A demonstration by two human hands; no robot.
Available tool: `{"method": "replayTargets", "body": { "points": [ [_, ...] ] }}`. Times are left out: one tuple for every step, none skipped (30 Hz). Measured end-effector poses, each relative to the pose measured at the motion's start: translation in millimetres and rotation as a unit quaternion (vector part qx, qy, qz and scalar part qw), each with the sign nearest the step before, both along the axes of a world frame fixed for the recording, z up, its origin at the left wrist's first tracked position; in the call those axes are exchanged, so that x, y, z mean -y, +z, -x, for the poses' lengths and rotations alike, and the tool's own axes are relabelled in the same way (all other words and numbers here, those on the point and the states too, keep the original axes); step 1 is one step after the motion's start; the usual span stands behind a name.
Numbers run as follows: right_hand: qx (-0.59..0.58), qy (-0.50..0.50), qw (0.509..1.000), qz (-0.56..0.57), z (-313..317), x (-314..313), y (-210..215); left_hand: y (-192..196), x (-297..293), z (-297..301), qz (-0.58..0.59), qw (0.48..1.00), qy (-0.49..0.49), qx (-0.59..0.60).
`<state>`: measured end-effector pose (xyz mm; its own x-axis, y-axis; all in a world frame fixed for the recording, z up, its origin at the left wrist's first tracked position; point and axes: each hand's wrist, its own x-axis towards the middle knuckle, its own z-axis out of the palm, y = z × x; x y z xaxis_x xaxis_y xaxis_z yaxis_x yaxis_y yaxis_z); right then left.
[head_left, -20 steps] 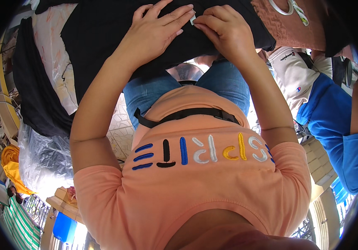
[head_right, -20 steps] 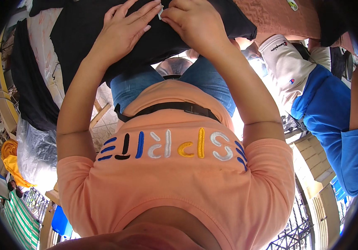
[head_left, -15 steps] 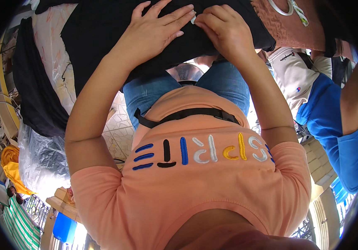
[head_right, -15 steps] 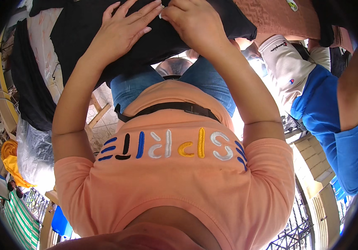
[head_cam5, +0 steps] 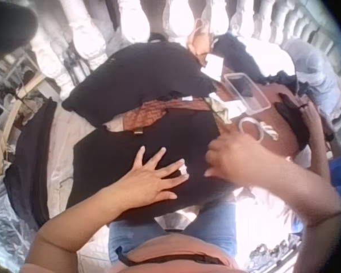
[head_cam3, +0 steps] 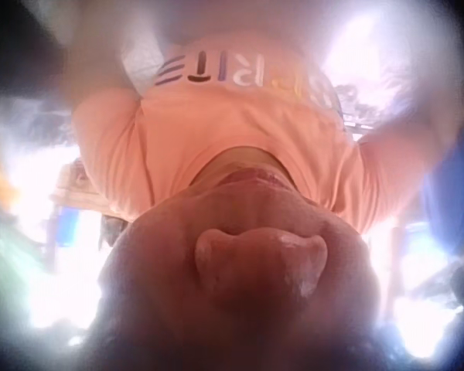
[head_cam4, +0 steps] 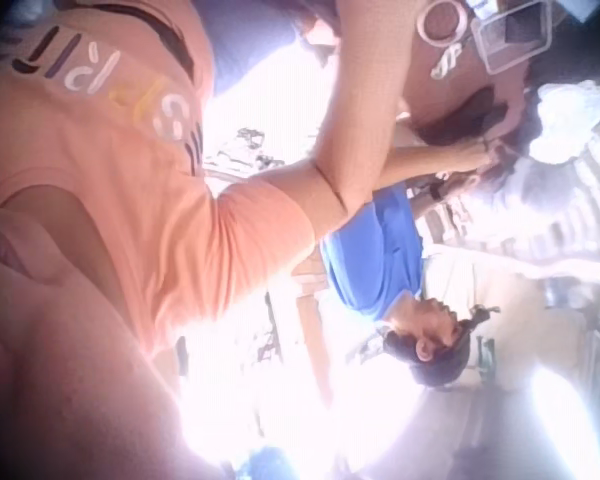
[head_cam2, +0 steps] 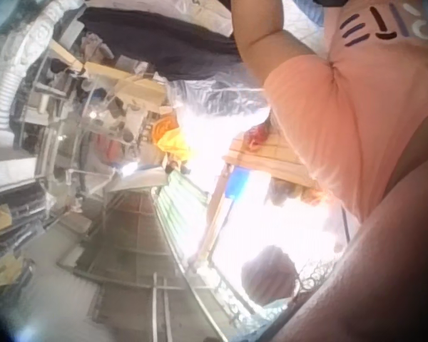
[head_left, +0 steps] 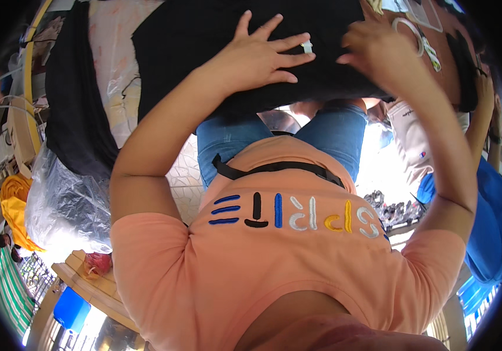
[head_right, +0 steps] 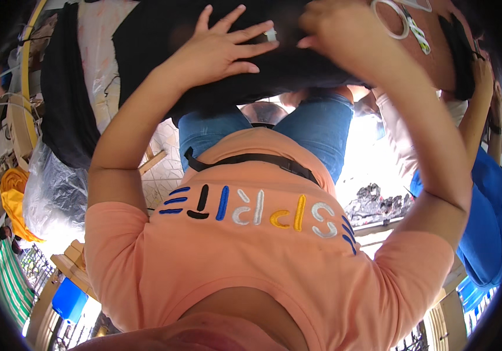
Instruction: The person labels garments by peeling small white adhesive labels from a sheet and applying them to the center of black fabric pieces.
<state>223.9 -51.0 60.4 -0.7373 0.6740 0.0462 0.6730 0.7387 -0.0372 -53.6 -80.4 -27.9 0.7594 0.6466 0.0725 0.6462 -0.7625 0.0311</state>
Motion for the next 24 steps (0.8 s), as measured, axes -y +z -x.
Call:
{"method": "replayTargets", "body": {
  "points": [
    [0.032,-0.033,0.999,0.027,-10,-14,25,11,8,-1,0.006,1.0,0.014,-0.001],
    [0.021,-0.082,0.996,0.027,-31,-33,40,9,8,1,0.049,0.998,0.022,-0.026],
    [-0.026,-0.116,0.992,0.053,-52,-44,46,13,9,-1,0.068,0.997,0.037,-0.008],
    [-0.06,-0.168,0.981,0.074,-80,-46,61,13,2,-6,0.109,0.992,0.025,0.064],
    [-0.107,-0.205,0.968,0.099,-103,-53,66,15,-4,-3,0.151,0.98,0.025,0.124],
    [-0.156,-0.236,0.951,0.124,-124,-63,71,21,-15,6,0.148,0.965,0.034,0.213],
    [-0.204,-0.269,0.93,0.148,-143,-71,76,27,-26,19,0.144,0.942,0.036,0.302],
    [-0.248,-0.302,0.904,0.171,-157,-77,81,36,-34,35,0.14,0.906,0.075,0.391],
    [-0.294,-0.328,0.876,0.195,-162,-85,87,40,-39,55,0.101,0.887,0.156,0.422],
    [-0.267,-0.307,0.9,0.158,-129,-85,72,32,-51,84,0.056,0.864,0.209,0.455],
    [-0.234,-0.296,0.918,0.119,-100,-81,36,29,-58,103,0.022,0.86,0.262,0.437],
    [-0.255,-0.195,0.943,0.093,-111,-102,-7,21,-68,122,-0.025,0.866,0.303,0.397],
    [-0.257,-0.264,0.923,0.111,-57,-91,-21,6,-67,157,-0.061,0.866,0.354,0.349],
    [-0.238,-0.232,0.941,0.063,-34,-101,-45,-4,-65,182,-0.091,0.872,0.361,0.317],
    [-0.209,-0.212,0.955,0.01,-24,-115,-62,-15,-68,188,-0.123,0.879,0.377,0.264],
    [-0.228,-0.215,0.949,0.02,-9,-123,-72,-25,-65,195,-0.155,0.882,0.395,0.206],
    [-0.245,-0.218,0.944,0.03,1,-129,-80,-32,-65,196,-0.185,0.88,0.412,0.149],
    [-0.237,-0.223,0.945,-0.012,2,-133,-92,-34,-66,188,-0.182,0.875,0.418,0.162],
    [-0.228,-0.227,0.945,-0.054,3,-136,-103,-37,-68,179,-0.18,0.871,0.424,0.173],
    [-0.221,-0.227,0.944,-0.094,6,-141,-109,-36,-68,176,-0.18,0.864,0.433,0.182],
    [-0.223,-0.229,0.943,-0.089,4,-146,-113,-34,-71,175,-0.166,0.857,0.436,0.218],
    [-0.225,-0.232,0.943,-0.084,2,-151,-117,-31,-76,174,-0.152,0.848,0.439,0.255],
    [-0.228,-0.231,0.943,-0.075,4,-155,-123,-28,-78,176,-0.138,0.837,0.445,0.287],
    [-0.242,-0.252,0.935,-0.062,4,-156,-121,-24,-82,175,-0.145,0.821,0.457,0.31]
  ]
}}
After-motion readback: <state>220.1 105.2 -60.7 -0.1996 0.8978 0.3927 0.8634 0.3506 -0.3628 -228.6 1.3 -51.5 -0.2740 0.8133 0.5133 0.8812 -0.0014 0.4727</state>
